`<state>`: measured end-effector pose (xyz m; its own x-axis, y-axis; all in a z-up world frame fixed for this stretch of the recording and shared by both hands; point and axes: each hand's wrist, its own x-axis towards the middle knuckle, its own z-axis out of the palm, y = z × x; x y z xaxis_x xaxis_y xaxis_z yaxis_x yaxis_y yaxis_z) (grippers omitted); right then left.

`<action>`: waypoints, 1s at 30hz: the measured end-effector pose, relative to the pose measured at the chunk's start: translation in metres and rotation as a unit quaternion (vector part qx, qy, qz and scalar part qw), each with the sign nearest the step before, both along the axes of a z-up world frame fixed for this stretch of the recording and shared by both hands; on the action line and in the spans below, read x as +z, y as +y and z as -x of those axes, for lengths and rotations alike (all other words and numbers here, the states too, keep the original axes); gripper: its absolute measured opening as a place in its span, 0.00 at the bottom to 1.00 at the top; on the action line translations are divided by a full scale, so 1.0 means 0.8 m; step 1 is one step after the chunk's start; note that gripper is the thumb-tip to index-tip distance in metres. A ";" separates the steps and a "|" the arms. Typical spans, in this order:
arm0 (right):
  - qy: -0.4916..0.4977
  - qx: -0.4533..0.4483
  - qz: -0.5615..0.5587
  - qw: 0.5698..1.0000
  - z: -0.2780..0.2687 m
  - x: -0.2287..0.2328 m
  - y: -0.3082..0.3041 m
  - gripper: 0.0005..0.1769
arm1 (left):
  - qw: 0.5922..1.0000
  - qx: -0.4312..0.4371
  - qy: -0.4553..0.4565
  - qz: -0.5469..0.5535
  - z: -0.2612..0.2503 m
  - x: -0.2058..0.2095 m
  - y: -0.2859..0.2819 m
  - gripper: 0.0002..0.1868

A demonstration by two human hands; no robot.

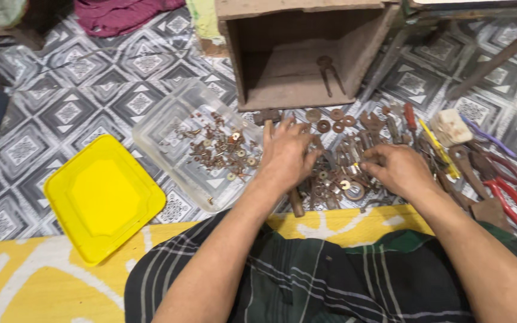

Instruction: The person sits on a patterned rug and sorts small metal hardware parts, including washers and nuts, from a clear plastic container onto the floor. They repeatedly scoop and spread the parts with both hands.

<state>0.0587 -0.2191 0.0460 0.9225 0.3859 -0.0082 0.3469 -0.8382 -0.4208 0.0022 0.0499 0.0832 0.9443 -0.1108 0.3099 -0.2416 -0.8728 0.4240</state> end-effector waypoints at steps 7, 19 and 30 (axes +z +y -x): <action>-0.077 0.057 -0.014 0.995 -0.006 -0.013 -0.006 0.23 | 0.996 0.051 -0.071 0.003 -0.001 0.034 0.156 0.16; -0.051 0.065 0.021 0.996 -0.010 -0.014 -0.007 0.29 | 0.969 0.204 0.124 0.067 0.020 -0.034 0.259 0.19; -0.129 0.077 0.039 0.988 -0.012 -0.024 -0.016 0.32 | 0.928 0.264 0.262 -0.031 0.000 -0.025 0.208 0.33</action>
<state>0.0685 -0.2322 0.0271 0.8286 0.5286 0.1842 0.5594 -0.7941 -0.2377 0.0019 0.2162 0.0633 0.8912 0.4076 -0.1991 0.4517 -0.8377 0.3070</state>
